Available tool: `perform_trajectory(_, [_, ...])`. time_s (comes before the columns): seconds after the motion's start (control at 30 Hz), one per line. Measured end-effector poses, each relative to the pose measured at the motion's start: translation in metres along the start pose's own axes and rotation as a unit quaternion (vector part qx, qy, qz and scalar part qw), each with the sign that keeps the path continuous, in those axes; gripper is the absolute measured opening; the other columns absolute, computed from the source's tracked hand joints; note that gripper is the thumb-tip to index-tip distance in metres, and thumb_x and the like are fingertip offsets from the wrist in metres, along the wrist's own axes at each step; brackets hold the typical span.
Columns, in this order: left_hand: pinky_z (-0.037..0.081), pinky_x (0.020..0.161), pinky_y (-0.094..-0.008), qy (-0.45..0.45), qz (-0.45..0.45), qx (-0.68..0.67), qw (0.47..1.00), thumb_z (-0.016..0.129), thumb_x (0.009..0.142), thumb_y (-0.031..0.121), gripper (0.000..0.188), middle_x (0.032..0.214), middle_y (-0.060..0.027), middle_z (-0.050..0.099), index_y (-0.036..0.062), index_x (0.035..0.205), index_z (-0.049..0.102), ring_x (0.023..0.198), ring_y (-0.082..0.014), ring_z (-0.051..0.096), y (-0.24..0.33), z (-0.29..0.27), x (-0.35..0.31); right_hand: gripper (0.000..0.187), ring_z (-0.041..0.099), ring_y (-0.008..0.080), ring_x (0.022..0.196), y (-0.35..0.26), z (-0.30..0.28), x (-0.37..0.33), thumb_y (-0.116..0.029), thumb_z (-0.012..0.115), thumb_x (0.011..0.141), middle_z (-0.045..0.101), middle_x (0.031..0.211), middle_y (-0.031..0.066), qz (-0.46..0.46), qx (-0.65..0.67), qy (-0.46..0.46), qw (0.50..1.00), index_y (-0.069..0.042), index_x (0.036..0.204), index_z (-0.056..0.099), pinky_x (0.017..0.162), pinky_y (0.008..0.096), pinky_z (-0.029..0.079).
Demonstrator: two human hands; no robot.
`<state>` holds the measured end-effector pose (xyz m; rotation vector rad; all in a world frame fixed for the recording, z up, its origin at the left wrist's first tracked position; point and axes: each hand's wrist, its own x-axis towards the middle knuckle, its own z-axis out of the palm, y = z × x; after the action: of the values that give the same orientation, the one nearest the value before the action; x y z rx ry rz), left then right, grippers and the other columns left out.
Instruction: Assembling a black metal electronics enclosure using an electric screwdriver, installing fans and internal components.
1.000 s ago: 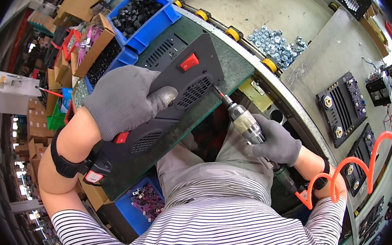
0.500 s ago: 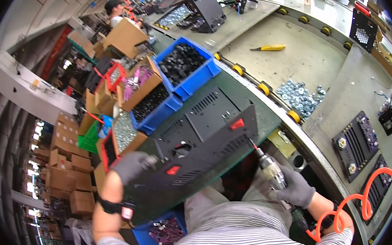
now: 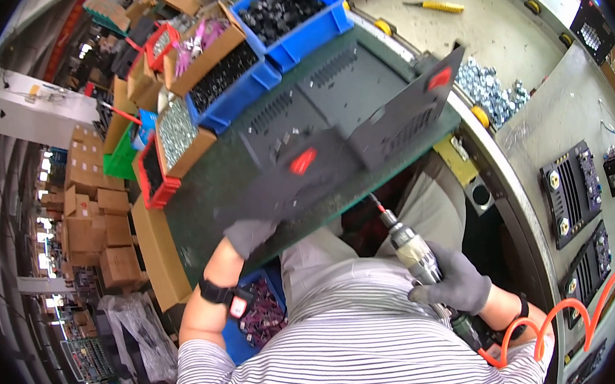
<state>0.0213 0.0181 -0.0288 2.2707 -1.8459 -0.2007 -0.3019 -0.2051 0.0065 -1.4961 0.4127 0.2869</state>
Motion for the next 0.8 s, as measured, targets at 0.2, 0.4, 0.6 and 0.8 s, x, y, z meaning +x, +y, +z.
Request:
perform_trajectory(0.2, [0.038,0.049,-0.0219,-0.058,-0.286,-0.738,0.609,0.045,0.091,0.017,0.029,0.082,-0.0049,0.058,0.0003,0.113,0.053,0.066,-0.0074,0.054,0.013,-0.007,0.007,0.076,0.054,0.0160,0.089,-0.026,0.021,0.018,-0.022,0.081,0.066,0.058,0.099,0.0092,-0.029,-0.011,-0.077,0.997,0.002,0.128,0.042,0.084,0.0301,0.044])
perform_trajectory(0.4, [0.037,0.042,-0.0174,0.129,-0.354,-0.818,0.435,0.046,0.093,0.016,0.028,0.087,-0.0055,0.059,-0.0001,0.115,0.050,0.059,-0.0061,0.045,0.028,-0.020,-0.023,0.073,0.055,0.0169,0.088,-0.049,0.038,0.041,-0.026,0.081,0.067,0.057,0.097,0.0091,-0.059,-0.128,-0.123,0.982,0.001,0.124,0.043,0.080,0.0311,0.045])
perform_trajectory(0.6, [0.029,0.037,-0.0144,0.126,-0.273,-0.879,0.371,0.045,0.096,0.023,0.032,0.073,-0.0010,0.057,-0.0028,0.112,0.052,0.048,-0.0031,0.037,0.018,-0.018,-0.054,0.070,0.056,0.0207,0.079,-0.063,0.062,0.071,-0.032,0.079,0.069,0.057,0.088,0.0101,-0.060,-0.124,-0.160,0.978,-0.001,0.121,0.044,0.074,0.0321,0.046])
perform_trajectory(0.8, [0.026,0.035,-0.0161,0.140,-0.269,-0.869,0.392,0.043,0.097,0.031,0.036,0.061,0.0028,0.047,-0.0005,0.108,0.056,0.044,-0.0027,0.031,0.026,-0.017,-0.062,0.073,0.055,0.0166,0.079,-0.080,0.081,0.088,-0.031,0.081,0.067,0.057,0.089,0.0077,-0.065,-0.140,-0.180,0.971,-0.001,0.123,0.044,0.073,0.0305,0.045])
